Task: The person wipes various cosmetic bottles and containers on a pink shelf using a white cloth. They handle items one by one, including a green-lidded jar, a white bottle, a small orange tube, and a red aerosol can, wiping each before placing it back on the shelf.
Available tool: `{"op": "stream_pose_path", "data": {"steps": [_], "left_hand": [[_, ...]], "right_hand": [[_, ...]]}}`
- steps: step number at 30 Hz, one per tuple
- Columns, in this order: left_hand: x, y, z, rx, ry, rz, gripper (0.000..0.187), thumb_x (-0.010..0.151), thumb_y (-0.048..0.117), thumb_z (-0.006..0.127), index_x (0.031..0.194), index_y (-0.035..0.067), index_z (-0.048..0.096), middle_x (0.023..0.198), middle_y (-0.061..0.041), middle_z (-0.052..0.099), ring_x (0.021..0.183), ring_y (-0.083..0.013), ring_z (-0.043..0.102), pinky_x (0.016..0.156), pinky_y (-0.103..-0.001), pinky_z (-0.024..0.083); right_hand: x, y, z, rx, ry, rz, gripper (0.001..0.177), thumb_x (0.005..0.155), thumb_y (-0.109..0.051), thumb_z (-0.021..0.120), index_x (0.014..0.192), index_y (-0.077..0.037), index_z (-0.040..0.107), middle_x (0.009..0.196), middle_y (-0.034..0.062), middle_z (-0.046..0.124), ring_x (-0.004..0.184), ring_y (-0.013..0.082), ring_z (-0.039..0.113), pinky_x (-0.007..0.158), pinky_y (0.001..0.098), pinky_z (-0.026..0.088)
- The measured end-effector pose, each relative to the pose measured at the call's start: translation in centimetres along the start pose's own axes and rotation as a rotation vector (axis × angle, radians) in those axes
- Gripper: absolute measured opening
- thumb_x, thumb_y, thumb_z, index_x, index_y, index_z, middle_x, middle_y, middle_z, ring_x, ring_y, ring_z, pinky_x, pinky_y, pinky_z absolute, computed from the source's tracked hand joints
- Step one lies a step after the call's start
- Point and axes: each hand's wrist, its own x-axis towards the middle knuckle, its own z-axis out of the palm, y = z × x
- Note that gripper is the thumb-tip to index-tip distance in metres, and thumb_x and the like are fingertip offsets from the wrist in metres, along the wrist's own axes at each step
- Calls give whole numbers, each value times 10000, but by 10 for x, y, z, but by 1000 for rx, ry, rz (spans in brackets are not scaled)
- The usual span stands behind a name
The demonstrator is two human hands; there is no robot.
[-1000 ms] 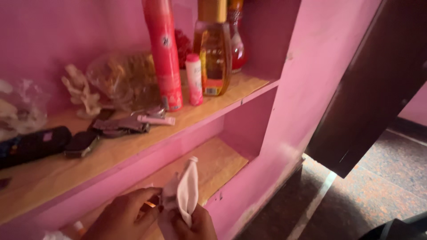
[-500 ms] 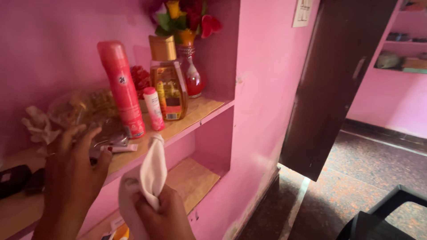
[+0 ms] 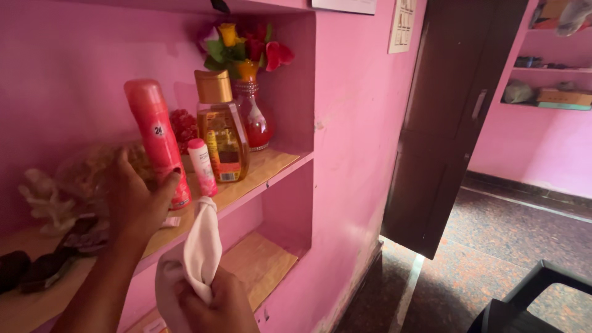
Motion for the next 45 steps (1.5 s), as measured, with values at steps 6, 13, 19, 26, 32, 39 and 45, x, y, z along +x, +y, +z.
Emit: {"op": "stream_pose_path", "data": {"steps": [6,13,19,26,32,39,45], "left_hand": [[9,21,5,-11,-32,-180,902,711,408,885,1390,-30,483,1331,-270,582,1213,-436,584,994,-536,469],[13,45,-3,60,-164,-310,471,728,394,875,1028,60,731,936,-199,739,883,-396,720,773,-523,549],[9,39,0,-42,-84,-248,507,704,371,873,1048,38,707,914,-190,734,831,-377,721,743,-503,542],[2,56,-25,-166,-7,-134,488,784,366,866,1077,16,695,924,-165,730,837,-321,714,756,-463,530],[-10,82,-62,-484,31,-122,430,827,197,825,1189,32,662,1054,-73,734,926,-175,713,802,-345,571],[-86,106,-87,-764,70,-296,485,817,92,817,1227,13,571,1067,-73,685,884,-122,669,743,-287,567],[-176,135,-77,-863,-76,-665,508,684,47,818,1123,32,562,870,-111,705,682,-170,683,590,-324,589]], "right_hand": [[14,-8,-5,-34,23,-53,358,905,-86,604,1244,-8,691,1024,65,747,1007,105,703,884,286,551],[40,-19,-8,10,33,-121,378,920,-109,626,1286,-23,663,1099,52,748,1074,92,703,941,269,540],[40,-16,-12,46,23,-154,362,927,-76,586,1274,-10,666,1143,50,750,1120,92,690,979,258,518],[33,-5,-18,18,140,74,301,981,-157,611,1240,-27,693,1031,43,744,1019,80,662,886,264,528],[28,5,-31,150,101,-157,363,985,-154,592,1317,-15,634,1198,19,730,1139,73,661,982,241,498],[-6,18,-40,229,13,-171,507,1007,-159,543,1489,-7,512,1361,105,663,1242,142,605,1046,285,437],[-41,70,-35,1021,-2,271,489,1021,-228,517,1445,14,526,1364,137,636,1247,195,622,1070,306,473]]}}
